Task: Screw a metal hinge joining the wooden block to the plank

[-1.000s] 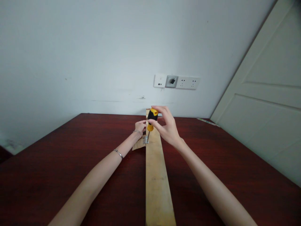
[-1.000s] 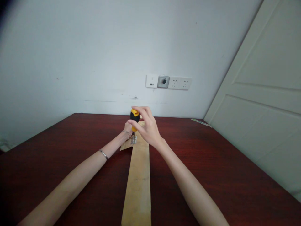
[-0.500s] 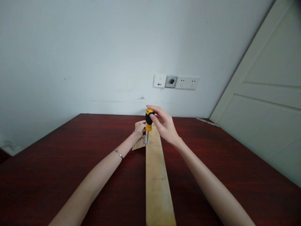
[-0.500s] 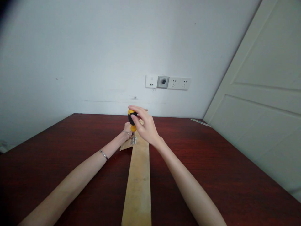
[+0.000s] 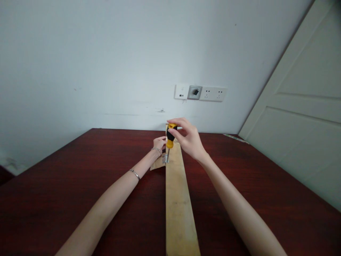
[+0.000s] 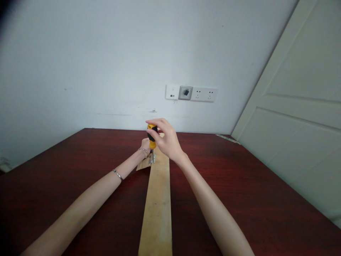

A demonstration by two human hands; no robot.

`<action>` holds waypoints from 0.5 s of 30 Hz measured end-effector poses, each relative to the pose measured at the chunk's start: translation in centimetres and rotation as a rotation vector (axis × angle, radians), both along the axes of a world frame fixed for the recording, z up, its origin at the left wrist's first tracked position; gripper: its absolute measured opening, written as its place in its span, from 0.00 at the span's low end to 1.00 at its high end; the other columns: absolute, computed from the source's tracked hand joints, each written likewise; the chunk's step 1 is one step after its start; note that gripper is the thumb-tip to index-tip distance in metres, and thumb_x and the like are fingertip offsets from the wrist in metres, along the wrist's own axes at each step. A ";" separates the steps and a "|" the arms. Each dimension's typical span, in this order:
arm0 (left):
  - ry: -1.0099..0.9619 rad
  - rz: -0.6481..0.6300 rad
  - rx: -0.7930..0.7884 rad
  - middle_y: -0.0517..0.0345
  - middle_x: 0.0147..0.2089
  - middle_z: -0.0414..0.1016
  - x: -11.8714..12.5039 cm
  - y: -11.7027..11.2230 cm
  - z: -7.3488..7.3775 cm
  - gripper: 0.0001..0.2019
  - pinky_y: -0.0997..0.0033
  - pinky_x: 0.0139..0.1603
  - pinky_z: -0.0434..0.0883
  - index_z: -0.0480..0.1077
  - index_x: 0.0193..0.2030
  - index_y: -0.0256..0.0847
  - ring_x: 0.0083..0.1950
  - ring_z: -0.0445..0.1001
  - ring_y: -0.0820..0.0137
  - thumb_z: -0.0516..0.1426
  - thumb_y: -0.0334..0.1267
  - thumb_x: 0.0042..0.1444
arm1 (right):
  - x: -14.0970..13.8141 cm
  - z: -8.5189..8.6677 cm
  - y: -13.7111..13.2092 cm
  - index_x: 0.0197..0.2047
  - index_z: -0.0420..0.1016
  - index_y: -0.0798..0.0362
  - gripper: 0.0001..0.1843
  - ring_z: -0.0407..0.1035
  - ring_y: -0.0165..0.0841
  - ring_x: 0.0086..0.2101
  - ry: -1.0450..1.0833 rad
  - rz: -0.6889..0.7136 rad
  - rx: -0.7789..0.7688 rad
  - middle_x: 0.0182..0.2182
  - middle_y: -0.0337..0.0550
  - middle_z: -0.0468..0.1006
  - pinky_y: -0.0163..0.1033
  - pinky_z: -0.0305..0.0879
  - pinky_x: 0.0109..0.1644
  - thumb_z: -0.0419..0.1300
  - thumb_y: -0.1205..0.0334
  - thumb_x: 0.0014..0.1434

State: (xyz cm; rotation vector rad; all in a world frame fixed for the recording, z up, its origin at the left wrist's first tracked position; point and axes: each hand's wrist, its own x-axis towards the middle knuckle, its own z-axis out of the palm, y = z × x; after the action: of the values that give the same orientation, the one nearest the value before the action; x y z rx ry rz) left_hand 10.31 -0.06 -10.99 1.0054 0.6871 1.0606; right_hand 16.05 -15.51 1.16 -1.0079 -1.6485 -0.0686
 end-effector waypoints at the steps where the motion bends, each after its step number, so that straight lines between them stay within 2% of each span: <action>1: -0.002 0.003 -0.002 0.56 0.26 0.75 0.0 0.1 -0.1 0.08 0.72 0.32 0.68 0.72 0.31 0.32 0.27 0.71 0.72 0.58 0.22 0.42 | -0.1 -0.1 0.0 0.45 0.72 0.48 0.11 0.68 0.34 0.43 0.019 -0.059 0.023 0.42 0.44 0.73 0.41 0.70 0.42 0.59 0.58 0.58; 3: -0.003 0.010 -0.006 0.56 0.25 0.74 0.0 0.3 -0.3 0.08 0.72 0.31 0.68 0.72 0.31 0.32 0.27 0.71 0.72 0.58 0.23 0.42 | -0.2 -0.3 0.1 0.43 0.72 0.48 0.13 0.67 0.35 0.41 0.040 -0.149 0.059 0.40 0.44 0.71 0.41 0.70 0.40 0.63 0.55 0.54; 5: -0.003 0.012 -0.006 0.55 0.25 0.74 0.0 0.3 -0.4 0.08 0.72 0.31 0.68 0.72 0.32 0.32 0.27 0.71 0.71 0.58 0.23 0.41 | -0.2 -0.2 0.1 0.46 0.72 0.48 0.15 0.67 0.36 0.44 0.015 -0.145 0.056 0.44 0.46 0.70 0.43 0.69 0.44 0.61 0.55 0.55; 8: 0.001 0.018 -0.001 0.55 0.26 0.75 -0.1 0.0 -0.1 0.07 0.71 0.31 0.68 0.73 0.31 0.33 0.27 0.72 0.70 0.59 0.25 0.41 | 0.1 0.0 -0.1 0.54 0.67 0.46 0.17 0.64 0.36 0.51 -0.072 0.017 -0.021 0.52 0.47 0.69 0.46 0.65 0.53 0.51 0.59 0.63; 11: 0.013 0.015 0.007 0.57 0.24 0.73 -0.3 -0.5 0.3 0.05 0.71 0.30 0.68 0.73 0.28 0.34 0.26 0.71 0.71 0.60 0.28 0.40 | 0.3 0.0 0.0 0.57 0.65 0.46 0.18 0.66 0.35 0.49 -0.112 0.120 -0.062 0.49 0.46 0.72 0.46 0.66 0.53 0.48 0.61 0.65; 15: 0.028 -0.017 0.008 0.59 0.23 0.73 -0.4 -0.7 0.7 0.06 0.72 0.31 0.68 0.73 0.28 0.36 0.26 0.71 0.71 0.61 0.29 0.39 | 0.0 -0.3 0.1 0.49 0.71 0.47 0.15 0.68 0.35 0.43 -0.101 -0.025 0.003 0.43 0.45 0.72 0.43 0.70 0.45 0.58 0.56 0.59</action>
State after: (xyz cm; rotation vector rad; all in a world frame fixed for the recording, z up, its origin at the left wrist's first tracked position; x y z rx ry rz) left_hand 9.89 -0.77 -10.33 1.0325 0.6962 1.0369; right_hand 16.04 -15.45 0.84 -1.0374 -1.7269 -0.1405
